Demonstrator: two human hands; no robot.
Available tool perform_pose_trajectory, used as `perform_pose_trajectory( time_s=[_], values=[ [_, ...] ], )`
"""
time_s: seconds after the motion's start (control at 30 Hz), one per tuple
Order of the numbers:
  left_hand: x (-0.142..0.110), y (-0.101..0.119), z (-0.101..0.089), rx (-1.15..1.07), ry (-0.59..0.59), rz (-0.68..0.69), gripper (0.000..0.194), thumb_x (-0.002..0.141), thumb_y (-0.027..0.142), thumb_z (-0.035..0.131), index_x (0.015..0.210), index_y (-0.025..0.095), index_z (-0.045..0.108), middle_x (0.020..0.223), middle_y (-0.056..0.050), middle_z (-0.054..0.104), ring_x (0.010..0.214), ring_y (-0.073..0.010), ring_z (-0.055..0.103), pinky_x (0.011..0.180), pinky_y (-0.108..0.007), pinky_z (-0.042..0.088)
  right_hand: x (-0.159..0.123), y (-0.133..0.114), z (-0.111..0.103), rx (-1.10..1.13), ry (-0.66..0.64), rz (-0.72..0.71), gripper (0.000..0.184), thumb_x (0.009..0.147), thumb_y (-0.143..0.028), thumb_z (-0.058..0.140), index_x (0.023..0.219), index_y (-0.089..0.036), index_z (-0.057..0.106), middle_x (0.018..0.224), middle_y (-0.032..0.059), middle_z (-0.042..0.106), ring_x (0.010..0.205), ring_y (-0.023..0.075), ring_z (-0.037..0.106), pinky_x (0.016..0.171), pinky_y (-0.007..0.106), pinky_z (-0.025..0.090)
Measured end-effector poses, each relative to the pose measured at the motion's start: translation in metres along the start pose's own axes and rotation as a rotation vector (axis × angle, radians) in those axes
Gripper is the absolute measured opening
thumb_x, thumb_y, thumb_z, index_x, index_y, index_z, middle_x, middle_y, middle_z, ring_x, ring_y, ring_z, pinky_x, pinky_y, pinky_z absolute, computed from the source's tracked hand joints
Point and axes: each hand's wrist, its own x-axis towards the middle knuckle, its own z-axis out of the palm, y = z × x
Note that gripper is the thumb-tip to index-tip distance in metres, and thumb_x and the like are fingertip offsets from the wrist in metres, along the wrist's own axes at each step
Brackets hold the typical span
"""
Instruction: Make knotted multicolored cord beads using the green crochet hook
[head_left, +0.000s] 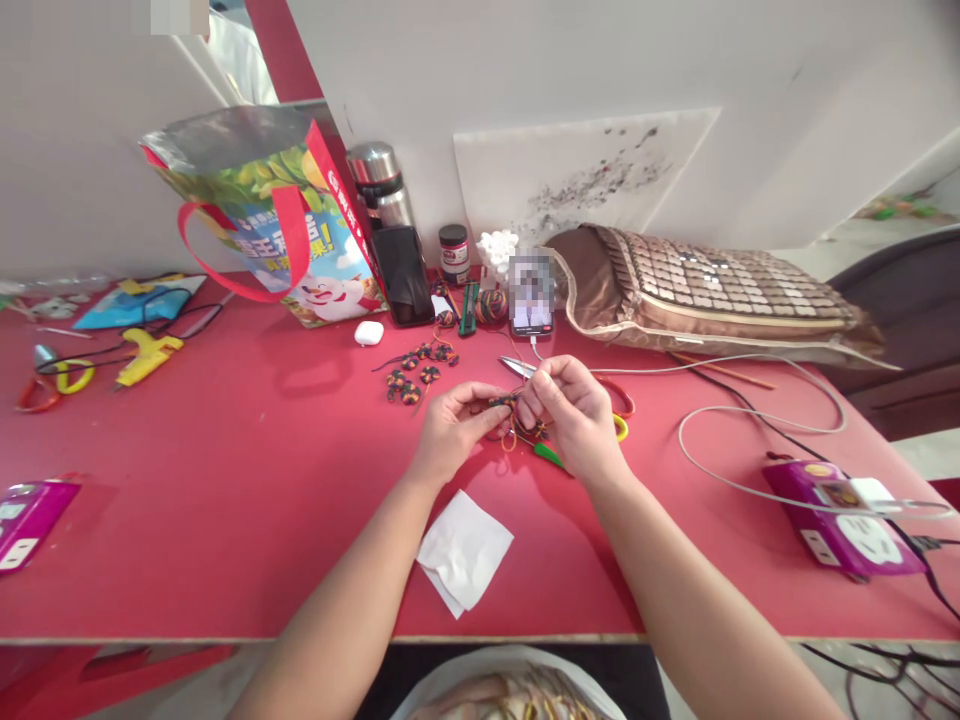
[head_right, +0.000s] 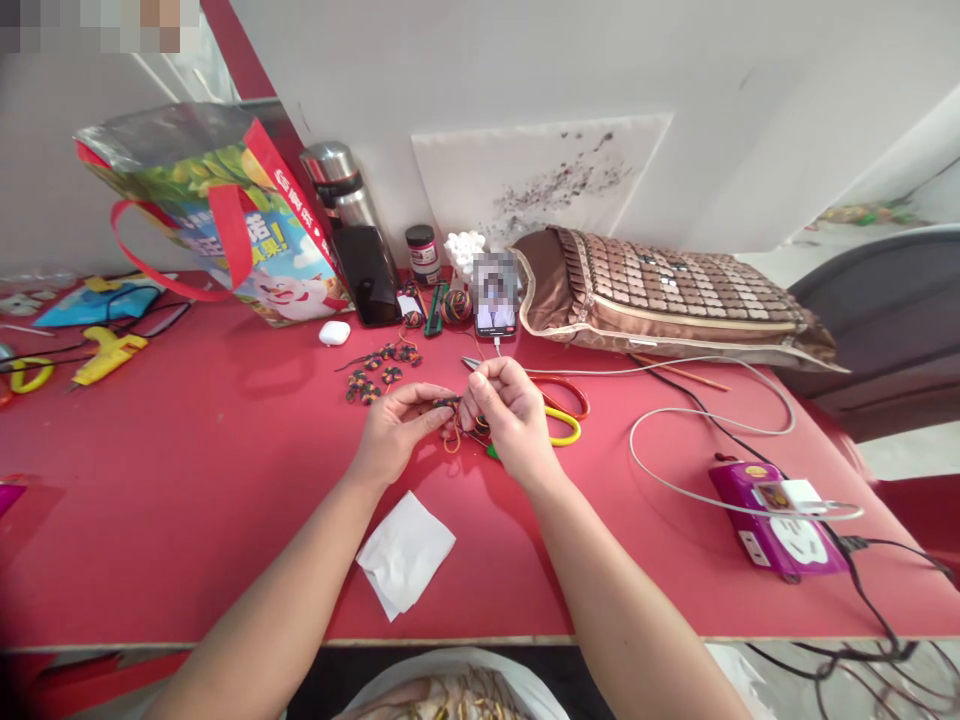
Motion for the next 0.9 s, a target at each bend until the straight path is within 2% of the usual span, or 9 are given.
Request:
perform_pose_trajectory(
  time_s=[0.1, 0.2, 0.3, 0.7, 0.8, 0.87, 0.9],
  values=[
    [-0.001, 0.003, 0.001, 0.029, -0.012, 0.026, 0.027, 0.072, 0.034, 0.087, 0.089, 0.017, 0.076, 0.075, -0.002, 0.072, 0.066, -0.0154, 0.068, 0.066, -0.031, 0.059, 0.001, -0.002, 0.000, 0.003, 0.020, 0.007, 0.033, 0.089, -0.047, 0.074, 0.087, -0.026, 0.049, 0.061, -0.0079, 0.047, 0.052, 0.0120, 0.052, 0.057, 0.029, 0.047],
    [-0.001, 0.003, 0.001, 0.060, -0.017, 0.088, 0.024, 0.075, 0.032, 0.084, 0.093, 0.018, 0.077, 0.085, -0.003, 0.074, 0.070, -0.0153, 0.070, 0.072, -0.032, 0.060, 0.000, -0.005, 0.001, 0.014, 0.027, 0.017, 0.033, 0.089, -0.046, 0.074, 0.086, -0.026, 0.049, 0.063, -0.0074, 0.049, 0.053, 0.0120, 0.053, 0.056, 0.029, 0.047],
    [-0.001, 0.001, 0.001, 0.105, 0.018, 0.159, 0.022, 0.076, 0.031, 0.082, 0.094, 0.018, 0.077, 0.092, -0.004, 0.076, 0.076, -0.0158, 0.071, 0.075, -0.031, 0.061, -0.001, -0.006, 0.002, 0.040, 0.017, 0.022, 0.032, 0.088, -0.044, 0.076, 0.086, -0.025, 0.050, 0.062, -0.0072, 0.051, 0.053, 0.0117, 0.052, 0.056, 0.029, 0.046],
    [-0.002, -0.002, 0.001, 0.387, 0.132, 0.432, 0.008, 0.085, 0.025, 0.073, 0.090, 0.020, 0.075, 0.091, -0.005, 0.073, 0.082, -0.0162, 0.068, 0.075, -0.027, 0.057, -0.003, -0.005, 0.000, -0.114, -0.054, 0.062, 0.030, 0.088, -0.047, 0.074, 0.083, -0.022, 0.058, 0.063, -0.0025, 0.061, 0.050, 0.0126, 0.054, 0.051, 0.028, 0.045],
    [0.000, -0.004, 0.000, 0.452, 0.145, 0.474, 0.005, 0.085, 0.021, 0.071, 0.088, 0.020, 0.074, 0.089, -0.004, 0.073, 0.081, -0.0156, 0.068, 0.074, -0.026, 0.056, -0.003, -0.014, 0.000, -0.198, 0.037, -0.079, 0.022, 0.089, -0.044, 0.073, 0.095, -0.024, 0.065, 0.079, 0.0018, 0.067, 0.066, 0.0168, 0.062, 0.059, 0.031, 0.051],
    [0.002, -0.007, -0.002, 0.463, 0.148, 0.463, 0.005, 0.085, 0.019, 0.069, 0.088, 0.019, 0.074, 0.088, -0.004, 0.073, 0.076, -0.0144, 0.067, 0.072, -0.026, 0.056, -0.011, -0.028, -0.003, -0.241, 0.129, -0.248, 0.015, 0.093, -0.039, 0.070, 0.089, -0.025, 0.068, 0.085, 0.0038, 0.066, 0.077, 0.0199, 0.064, 0.070, 0.035, 0.054],
    [0.003, -0.009, -0.003, 0.460, 0.142, 0.449, 0.006, 0.085, 0.020, 0.069, 0.088, 0.019, 0.074, 0.088, -0.003, 0.072, 0.074, -0.0139, 0.067, 0.071, -0.026, 0.056, -0.018, -0.036, -0.005, -0.249, 0.139, -0.302, 0.021, 0.096, -0.038, 0.066, 0.080, -0.024, 0.068, 0.084, 0.0047, 0.065, 0.080, 0.0212, 0.065, 0.075, 0.039, 0.055]
  ],
)
